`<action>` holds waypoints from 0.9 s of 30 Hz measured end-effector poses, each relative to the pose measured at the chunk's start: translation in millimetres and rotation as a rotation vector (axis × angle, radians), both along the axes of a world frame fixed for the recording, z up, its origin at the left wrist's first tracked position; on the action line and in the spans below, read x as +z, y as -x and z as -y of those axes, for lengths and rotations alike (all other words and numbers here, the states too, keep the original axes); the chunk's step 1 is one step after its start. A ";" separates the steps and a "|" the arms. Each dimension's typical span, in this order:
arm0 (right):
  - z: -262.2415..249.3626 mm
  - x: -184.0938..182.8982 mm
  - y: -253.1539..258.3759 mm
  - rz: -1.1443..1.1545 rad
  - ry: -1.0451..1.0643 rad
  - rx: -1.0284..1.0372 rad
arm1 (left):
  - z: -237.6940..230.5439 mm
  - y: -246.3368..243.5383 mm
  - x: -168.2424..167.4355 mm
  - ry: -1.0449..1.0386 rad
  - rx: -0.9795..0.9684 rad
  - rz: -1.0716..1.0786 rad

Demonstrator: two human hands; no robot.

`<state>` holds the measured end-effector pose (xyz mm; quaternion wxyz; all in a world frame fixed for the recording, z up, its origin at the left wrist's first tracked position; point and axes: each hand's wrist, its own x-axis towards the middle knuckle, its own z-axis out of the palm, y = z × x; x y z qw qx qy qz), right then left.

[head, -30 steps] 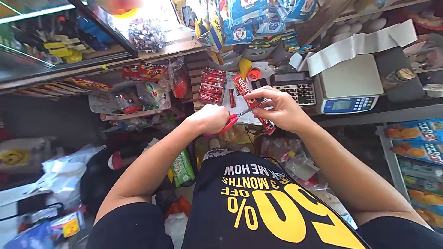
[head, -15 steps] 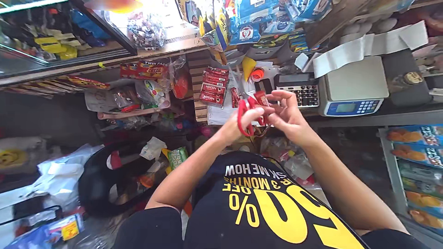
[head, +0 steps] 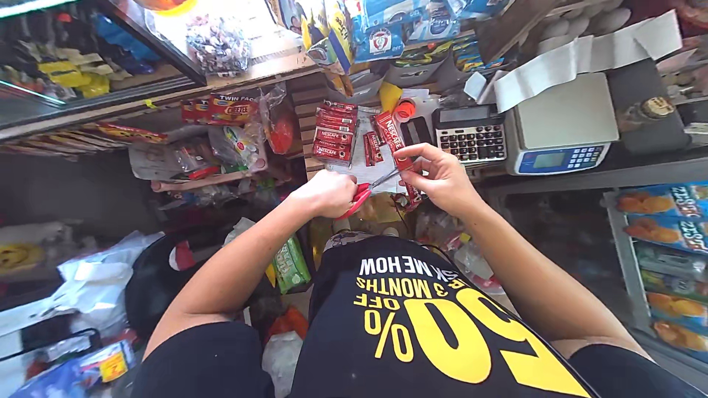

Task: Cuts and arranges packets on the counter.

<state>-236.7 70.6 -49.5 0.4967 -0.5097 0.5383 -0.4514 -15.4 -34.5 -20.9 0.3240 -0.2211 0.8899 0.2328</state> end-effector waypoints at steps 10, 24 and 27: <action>15.8 0.7 -11.0 0.010 -0.026 0.035 | 5.3 -9.6 -14.0 -0.109 0.105 -0.201; -22.6 -15.3 1.4 0.121 0.153 -0.095 | -22.4 13.0 -13.5 -0.873 0.780 -1.134; -15.8 -11.6 0.5 0.112 0.152 -0.144 | -3.8 -19.0 -10.6 -0.536 0.500 -0.734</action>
